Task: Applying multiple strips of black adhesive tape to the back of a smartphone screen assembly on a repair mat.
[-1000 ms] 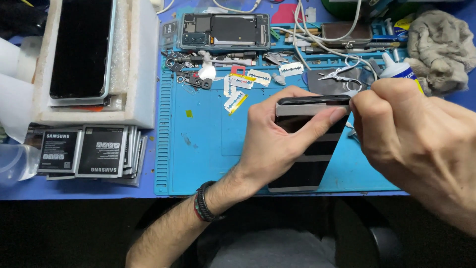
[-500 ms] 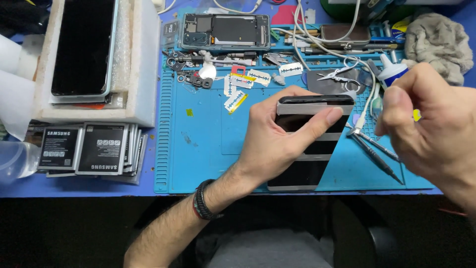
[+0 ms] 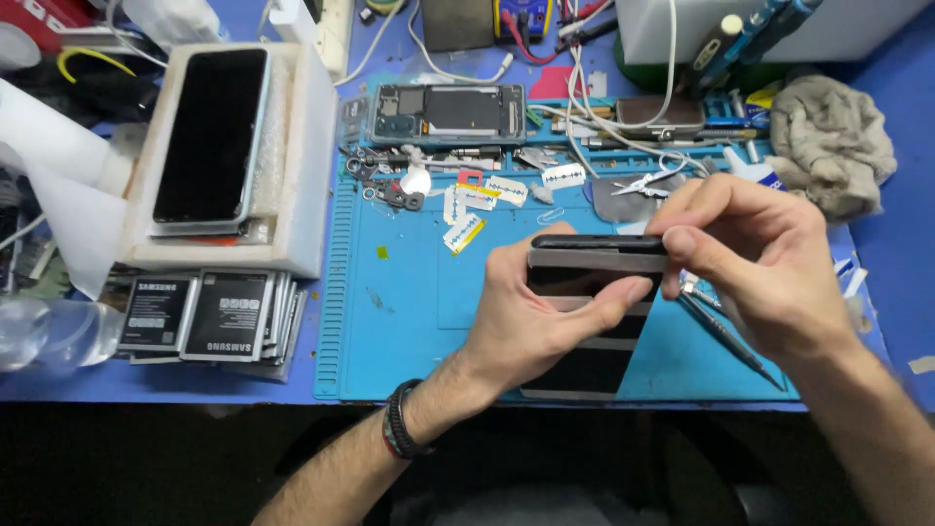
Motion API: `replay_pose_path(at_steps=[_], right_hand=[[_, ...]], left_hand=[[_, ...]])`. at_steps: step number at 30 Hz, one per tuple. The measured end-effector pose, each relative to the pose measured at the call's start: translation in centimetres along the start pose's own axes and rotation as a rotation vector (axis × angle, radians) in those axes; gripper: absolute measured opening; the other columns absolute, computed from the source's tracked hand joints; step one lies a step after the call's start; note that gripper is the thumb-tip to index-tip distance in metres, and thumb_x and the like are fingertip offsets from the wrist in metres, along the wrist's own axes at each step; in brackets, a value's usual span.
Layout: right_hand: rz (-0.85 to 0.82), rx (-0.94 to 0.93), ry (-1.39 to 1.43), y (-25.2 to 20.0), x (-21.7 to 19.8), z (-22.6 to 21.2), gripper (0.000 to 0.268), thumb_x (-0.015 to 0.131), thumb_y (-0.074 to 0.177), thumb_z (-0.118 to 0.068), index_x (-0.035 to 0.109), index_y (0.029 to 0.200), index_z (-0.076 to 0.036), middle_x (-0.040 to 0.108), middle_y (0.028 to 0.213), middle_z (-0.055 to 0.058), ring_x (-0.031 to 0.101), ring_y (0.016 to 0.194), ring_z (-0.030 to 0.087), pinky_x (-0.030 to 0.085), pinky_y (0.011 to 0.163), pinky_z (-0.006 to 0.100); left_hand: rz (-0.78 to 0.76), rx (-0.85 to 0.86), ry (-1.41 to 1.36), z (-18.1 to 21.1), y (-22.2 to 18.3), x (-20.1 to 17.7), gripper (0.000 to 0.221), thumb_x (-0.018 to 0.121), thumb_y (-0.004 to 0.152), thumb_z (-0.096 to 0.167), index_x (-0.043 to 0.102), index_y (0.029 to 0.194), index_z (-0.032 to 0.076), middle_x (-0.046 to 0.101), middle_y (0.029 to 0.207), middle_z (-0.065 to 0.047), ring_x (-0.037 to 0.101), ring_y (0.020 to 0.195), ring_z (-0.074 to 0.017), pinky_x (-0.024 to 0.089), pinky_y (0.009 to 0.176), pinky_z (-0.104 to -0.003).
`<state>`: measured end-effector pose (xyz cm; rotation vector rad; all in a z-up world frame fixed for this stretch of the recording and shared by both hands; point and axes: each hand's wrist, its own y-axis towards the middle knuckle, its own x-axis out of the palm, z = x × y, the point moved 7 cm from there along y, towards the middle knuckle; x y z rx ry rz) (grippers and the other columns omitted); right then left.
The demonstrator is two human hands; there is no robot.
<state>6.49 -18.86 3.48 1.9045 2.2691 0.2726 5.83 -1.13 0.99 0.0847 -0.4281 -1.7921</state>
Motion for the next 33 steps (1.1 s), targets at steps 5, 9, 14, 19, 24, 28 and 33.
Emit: replay_pose_path(at_steps=[5, 9, 14, 19, 24, 28, 33], right_hand=[[0.100, -0.122, -0.068, 0.8, 2.1, -0.6, 0.029, 0.069, 0.101, -0.010, 0.048, 0.081, -0.012, 0.048, 0.072, 0.001, 0.046, 0.066, 0.011, 0.041, 0.066, 0.023], [0.244, -0.214, 0.142, 0.1, 2.4, 1.2, 0.030, 0.075, 0.099, -0.020, 0.049, 0.083, -0.015, 0.048, 0.077, -0.001, 0.047, 0.073, 0.011, 0.040, 0.072, 0.023], [0.342, -0.297, 0.061, -3.1, 1.0, 3.6, 0.015, 0.070, 0.105, -0.021, 0.061, 0.100, -0.010, 0.061, 0.095, 0.005, 0.058, 0.092, 0.016, 0.050, 0.092, 0.028], [0.245, -0.288, 0.016, -2.4, 1.1, 1.7, 0.009, 0.067, 0.104, -0.014, 0.064, 0.109, -0.007, 0.066, 0.100, 0.010, 0.064, 0.099, 0.022, 0.054, 0.098, 0.034], [0.273, -0.238, -0.020, 0.7, 2.9, -0.3, 0.039, 0.069, 0.101, -0.010, 0.040, 0.075, -0.016, 0.051, 0.073, 0.002, 0.053, 0.072, 0.014, 0.046, 0.074, 0.027], [0.311, -0.260, 0.028, -0.3, 3.1, 0.9, 0.039, 0.068, 0.104, -0.026, 0.040, 0.078, -0.017, 0.051, 0.073, 0.004, 0.056, 0.070, 0.016, 0.045, 0.070, 0.026], [0.280, -0.331, 0.033, -3.5, 0.8, 3.4, 0.015, 0.067, 0.107, -0.023, 0.064, 0.110, -0.009, 0.068, 0.105, 0.014, 0.069, 0.101, 0.025, 0.059, 0.097, 0.034]], left_hand=[[-0.004, -0.044, -0.012, -0.6, 0.0, 0.2, 0.020, 0.085, 0.089, 0.018, 0.069, 0.092, 0.007, 0.070, 0.085, 0.002, 0.068, 0.081, -0.0060, 0.060, 0.073, -0.022], [-0.010, -0.067, 0.032, -0.7, -0.2, -0.1, 0.021, 0.085, 0.089, 0.019, 0.068, 0.090, 0.008, 0.068, 0.082, 0.004, 0.063, 0.078, -0.0041, 0.057, 0.068, -0.022], [-0.001, -0.061, 0.008, -0.9, -0.2, 0.0, 0.018, 0.084, 0.090, 0.018, 0.073, 0.098, 0.005, 0.073, 0.090, -0.001, 0.072, 0.085, -0.0097, 0.064, 0.077, -0.024], [-0.008, -0.008, 0.059, -0.6, -0.3, 0.0, 0.017, 0.085, 0.090, 0.019, 0.075, 0.097, 0.007, 0.071, 0.088, 0.000, 0.072, 0.082, -0.0095, 0.059, 0.072, -0.023], [-0.020, 0.003, 0.057, -0.8, -0.3, 0.1, 0.018, 0.086, 0.089, 0.017, 0.070, 0.087, 0.009, 0.063, 0.083, 0.001, 0.063, 0.074, -0.0073, 0.053, 0.064, -0.024], [-0.008, -0.056, 0.043, -1.1, -0.4, -0.1, 0.022, 0.086, 0.088, 0.021, 0.067, 0.088, 0.009, 0.064, 0.081, 0.004, 0.063, 0.075, -0.0045, 0.054, 0.066, -0.022], [-0.020, -0.056, -0.002, -0.9, -0.4, 0.1, 0.018, 0.084, 0.090, 0.018, 0.074, 0.098, 0.006, 0.071, 0.088, 0.001, 0.071, 0.083, -0.0076, 0.063, 0.072, -0.022]])
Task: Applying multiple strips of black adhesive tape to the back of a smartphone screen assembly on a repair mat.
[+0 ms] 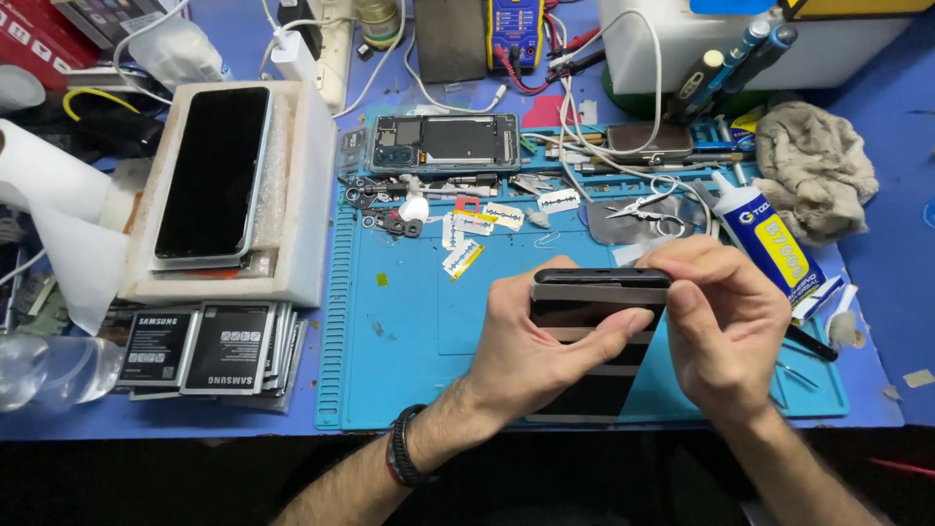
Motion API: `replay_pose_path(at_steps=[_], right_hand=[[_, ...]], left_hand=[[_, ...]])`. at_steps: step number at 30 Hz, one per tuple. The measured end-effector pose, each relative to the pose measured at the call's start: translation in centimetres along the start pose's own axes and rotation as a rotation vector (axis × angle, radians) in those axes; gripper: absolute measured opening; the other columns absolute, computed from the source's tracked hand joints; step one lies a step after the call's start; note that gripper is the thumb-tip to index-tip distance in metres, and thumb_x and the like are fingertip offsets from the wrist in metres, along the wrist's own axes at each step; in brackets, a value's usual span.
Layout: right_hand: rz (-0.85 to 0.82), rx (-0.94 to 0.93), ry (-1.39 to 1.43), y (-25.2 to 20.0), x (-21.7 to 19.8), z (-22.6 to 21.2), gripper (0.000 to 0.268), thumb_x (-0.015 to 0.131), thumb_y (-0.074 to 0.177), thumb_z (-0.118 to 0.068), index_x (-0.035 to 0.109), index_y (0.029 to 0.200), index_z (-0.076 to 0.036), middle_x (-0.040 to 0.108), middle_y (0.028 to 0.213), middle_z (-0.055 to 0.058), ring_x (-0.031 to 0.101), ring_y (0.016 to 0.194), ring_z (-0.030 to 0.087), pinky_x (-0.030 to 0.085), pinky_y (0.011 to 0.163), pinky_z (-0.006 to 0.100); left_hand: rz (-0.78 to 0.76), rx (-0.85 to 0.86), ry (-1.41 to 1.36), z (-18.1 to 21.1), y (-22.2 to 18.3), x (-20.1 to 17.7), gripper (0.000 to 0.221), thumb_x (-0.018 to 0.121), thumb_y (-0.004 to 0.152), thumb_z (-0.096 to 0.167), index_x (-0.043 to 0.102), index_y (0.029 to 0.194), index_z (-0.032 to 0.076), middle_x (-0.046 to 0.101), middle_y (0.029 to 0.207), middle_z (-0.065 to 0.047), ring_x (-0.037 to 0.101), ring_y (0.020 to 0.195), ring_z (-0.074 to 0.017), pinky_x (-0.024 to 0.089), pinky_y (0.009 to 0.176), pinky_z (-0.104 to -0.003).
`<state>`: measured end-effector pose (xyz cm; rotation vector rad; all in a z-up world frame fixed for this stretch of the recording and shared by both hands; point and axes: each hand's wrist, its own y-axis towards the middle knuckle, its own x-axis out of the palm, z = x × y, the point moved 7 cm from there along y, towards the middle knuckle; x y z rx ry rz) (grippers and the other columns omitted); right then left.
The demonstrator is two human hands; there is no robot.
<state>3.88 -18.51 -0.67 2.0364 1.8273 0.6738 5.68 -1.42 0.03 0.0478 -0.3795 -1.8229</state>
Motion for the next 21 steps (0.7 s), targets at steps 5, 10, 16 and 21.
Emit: replay_pose_path(at_steps=[5, 10, 16, 21], right_hand=[[-0.012, -0.030, -0.023, 2.1, 2.0, -1.5, 0.016, 0.066, 0.106, -0.021, 0.058, 0.097, -0.010, 0.063, 0.094, 0.010, 0.067, 0.095, 0.023, 0.056, 0.098, 0.036], [0.078, -0.051, -0.085, 2.8, 3.6, -1.9, 0.037, 0.064, 0.108, -0.019, 0.040, 0.080, -0.016, 0.052, 0.079, 0.006, 0.058, 0.082, 0.020, 0.049, 0.082, 0.032], [0.176, -0.070, -0.100, -0.8, 1.6, -0.2, 0.018, 0.062, 0.109, -0.026, 0.058, 0.110, -0.009, 0.066, 0.109, 0.016, 0.070, 0.106, 0.030, 0.058, 0.108, 0.041], [0.102, -0.059, -0.105, 1.3, 2.3, -1.4, 0.024, 0.068, 0.107, -0.029, 0.056, 0.097, -0.012, 0.063, 0.095, 0.006, 0.070, 0.105, 0.027, 0.056, 0.106, 0.040]], left_hand=[[0.006, 0.027, 0.010, 0.2, 0.0, -0.1, 0.016, 0.085, 0.090, 0.018, 0.072, 0.094, 0.007, 0.067, 0.086, 0.002, 0.068, 0.078, -0.0072, 0.058, 0.067, -0.022], [0.008, 0.017, 0.021, 0.1, 0.0, -0.1, 0.020, 0.085, 0.088, 0.020, 0.069, 0.090, 0.008, 0.066, 0.083, 0.003, 0.064, 0.077, -0.0049, 0.054, 0.066, -0.022], [0.031, 0.032, 0.100, 0.6, 0.1, -0.3, 0.018, 0.084, 0.090, 0.021, 0.073, 0.095, 0.008, 0.070, 0.088, 0.001, 0.070, 0.080, -0.0083, 0.059, 0.071, -0.023], [0.045, 0.033, 0.078, 0.6, 0.1, -0.2, 0.020, 0.085, 0.089, 0.020, 0.069, 0.089, 0.008, 0.068, 0.082, 0.003, 0.065, 0.078, -0.0048, 0.057, 0.068, -0.023]])
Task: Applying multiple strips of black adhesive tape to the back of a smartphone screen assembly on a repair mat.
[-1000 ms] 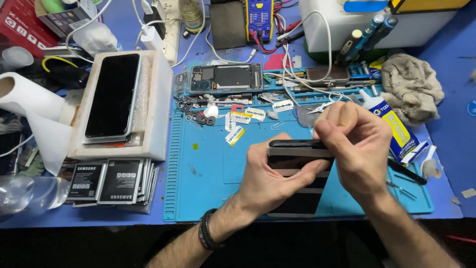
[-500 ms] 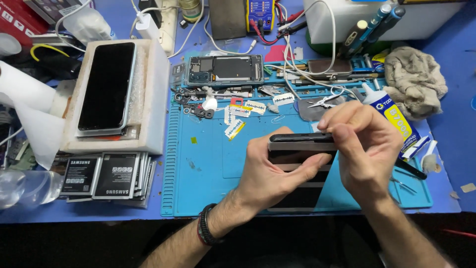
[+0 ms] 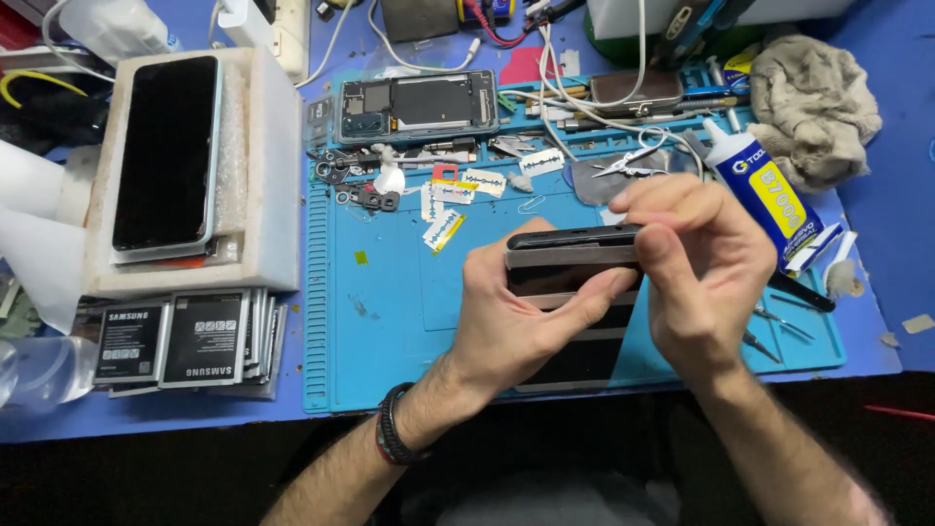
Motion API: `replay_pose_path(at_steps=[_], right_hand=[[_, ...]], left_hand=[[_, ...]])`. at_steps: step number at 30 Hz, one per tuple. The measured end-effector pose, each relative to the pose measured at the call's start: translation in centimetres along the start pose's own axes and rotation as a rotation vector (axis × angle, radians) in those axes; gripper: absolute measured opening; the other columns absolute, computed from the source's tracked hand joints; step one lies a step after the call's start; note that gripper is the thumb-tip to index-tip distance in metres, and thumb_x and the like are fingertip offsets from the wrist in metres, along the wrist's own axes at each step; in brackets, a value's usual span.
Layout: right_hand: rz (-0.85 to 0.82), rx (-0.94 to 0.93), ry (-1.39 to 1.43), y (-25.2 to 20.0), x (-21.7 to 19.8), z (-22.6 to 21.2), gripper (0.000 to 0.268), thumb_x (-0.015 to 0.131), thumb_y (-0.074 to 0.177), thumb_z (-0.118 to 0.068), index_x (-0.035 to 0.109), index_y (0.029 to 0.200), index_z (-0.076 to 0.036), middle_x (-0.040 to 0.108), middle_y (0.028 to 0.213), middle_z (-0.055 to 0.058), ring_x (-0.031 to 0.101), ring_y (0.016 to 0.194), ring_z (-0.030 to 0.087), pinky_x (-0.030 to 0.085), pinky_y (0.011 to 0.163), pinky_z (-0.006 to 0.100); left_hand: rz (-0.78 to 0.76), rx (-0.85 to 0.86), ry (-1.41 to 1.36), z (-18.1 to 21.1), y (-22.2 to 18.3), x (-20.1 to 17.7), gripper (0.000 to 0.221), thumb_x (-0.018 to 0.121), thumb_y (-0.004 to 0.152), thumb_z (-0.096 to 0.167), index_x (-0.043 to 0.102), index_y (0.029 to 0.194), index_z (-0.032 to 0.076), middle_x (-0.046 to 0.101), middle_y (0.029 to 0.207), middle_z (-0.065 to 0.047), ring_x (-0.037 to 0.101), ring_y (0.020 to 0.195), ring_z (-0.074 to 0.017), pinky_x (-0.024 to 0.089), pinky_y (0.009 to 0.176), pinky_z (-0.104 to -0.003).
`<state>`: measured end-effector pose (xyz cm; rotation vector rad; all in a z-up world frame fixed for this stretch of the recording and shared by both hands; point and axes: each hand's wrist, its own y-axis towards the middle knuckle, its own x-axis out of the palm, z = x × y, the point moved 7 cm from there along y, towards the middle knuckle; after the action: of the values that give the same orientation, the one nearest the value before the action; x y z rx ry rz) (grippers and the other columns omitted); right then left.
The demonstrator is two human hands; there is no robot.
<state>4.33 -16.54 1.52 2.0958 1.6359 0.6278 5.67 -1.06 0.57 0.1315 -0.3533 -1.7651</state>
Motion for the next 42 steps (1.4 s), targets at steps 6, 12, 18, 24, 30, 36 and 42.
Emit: replay_pose_path(at_steps=[6, 12, 18, 24, 30, 36, 42], right_hand=[[-0.002, -0.006, -0.020, 1.0, 0.8, -0.1, 0.030, 0.069, 0.108, -0.024, 0.050, 0.087, -0.014, 0.058, 0.086, 0.005, 0.066, 0.095, 0.025, 0.056, 0.098, 0.040], [0.004, 0.069, -0.006, -1.9, -1.4, 0.9, 0.014, 0.066, 0.108, -0.018, 0.064, 0.115, -0.005, 0.071, 0.119, 0.014, 0.071, 0.120, 0.028, 0.057, 0.119, 0.039], [-0.034, 0.046, -0.022, 1.3, 0.2, -0.2, 0.031, 0.068, 0.108, -0.022, 0.049, 0.084, -0.016, 0.058, 0.082, 0.002, 0.065, 0.096, 0.024, 0.053, 0.103, 0.039], [-0.024, 0.118, 0.036, -1.1, -1.2, 1.1, 0.021, 0.066, 0.110, -0.026, 0.065, 0.108, -0.005, 0.071, 0.110, 0.012, 0.071, 0.114, 0.025, 0.057, 0.117, 0.038], [-0.057, 0.174, 0.091, 0.5, -0.8, 0.4, 0.031, 0.069, 0.105, -0.038, 0.065, 0.094, -0.009, 0.068, 0.093, 0.009, 0.070, 0.101, 0.023, 0.057, 0.109, 0.037], [-0.110, 0.190, 0.013, 0.3, -1.5, 0.1, 0.016, 0.070, 0.108, -0.021, 0.061, 0.098, -0.012, 0.069, 0.103, 0.010, 0.071, 0.110, 0.025, 0.059, 0.114, 0.038], [-0.247, 0.247, -0.131, 0.8, -2.2, -1.0, 0.010, 0.067, 0.105, -0.011, 0.066, 0.111, -0.003, 0.073, 0.119, 0.018, 0.072, 0.122, 0.028, 0.060, 0.118, 0.038]], left_hand=[[-0.002, 0.016, 0.010, 0.2, 0.1, -0.1, 0.020, 0.084, 0.090, 0.019, 0.068, 0.091, 0.008, 0.070, 0.085, 0.001, 0.069, 0.080, -0.0078, 0.061, 0.073, -0.025], [0.001, 0.002, 0.015, 0.3, 0.2, 0.0, 0.016, 0.084, 0.090, 0.019, 0.075, 0.096, 0.007, 0.070, 0.088, 0.001, 0.072, 0.083, -0.0090, 0.062, 0.075, -0.023], [-0.012, 0.010, 0.010, 0.4, 0.0, 0.0, 0.022, 0.084, 0.089, 0.021, 0.067, 0.090, 0.009, 0.068, 0.083, 0.003, 0.064, 0.077, -0.0055, 0.056, 0.069, -0.023], [0.008, 0.027, 0.049, 0.3, 0.3, -0.1, 0.017, 0.083, 0.091, 0.021, 0.071, 0.091, 0.009, 0.066, 0.084, 0.003, 0.065, 0.078, -0.0074, 0.056, 0.071, -0.024], [-0.008, 0.061, 0.057, 0.6, 0.1, 0.0, 0.020, 0.084, 0.090, 0.022, 0.070, 0.091, 0.008, 0.069, 0.086, 0.001, 0.066, 0.078, -0.0078, 0.056, 0.071, -0.024], [-0.008, 0.056, 0.067, 0.4, 0.2, 0.0, 0.018, 0.083, 0.090, 0.023, 0.072, 0.093, 0.009, 0.069, 0.086, 0.002, 0.067, 0.078, -0.0081, 0.057, 0.071, -0.024], [-0.006, 0.074, 0.033, 0.4, 0.1, 0.0, 0.016, 0.083, 0.092, 0.020, 0.074, 0.097, 0.009, 0.069, 0.089, 0.000, 0.069, 0.079, -0.0101, 0.057, 0.073, -0.024]])
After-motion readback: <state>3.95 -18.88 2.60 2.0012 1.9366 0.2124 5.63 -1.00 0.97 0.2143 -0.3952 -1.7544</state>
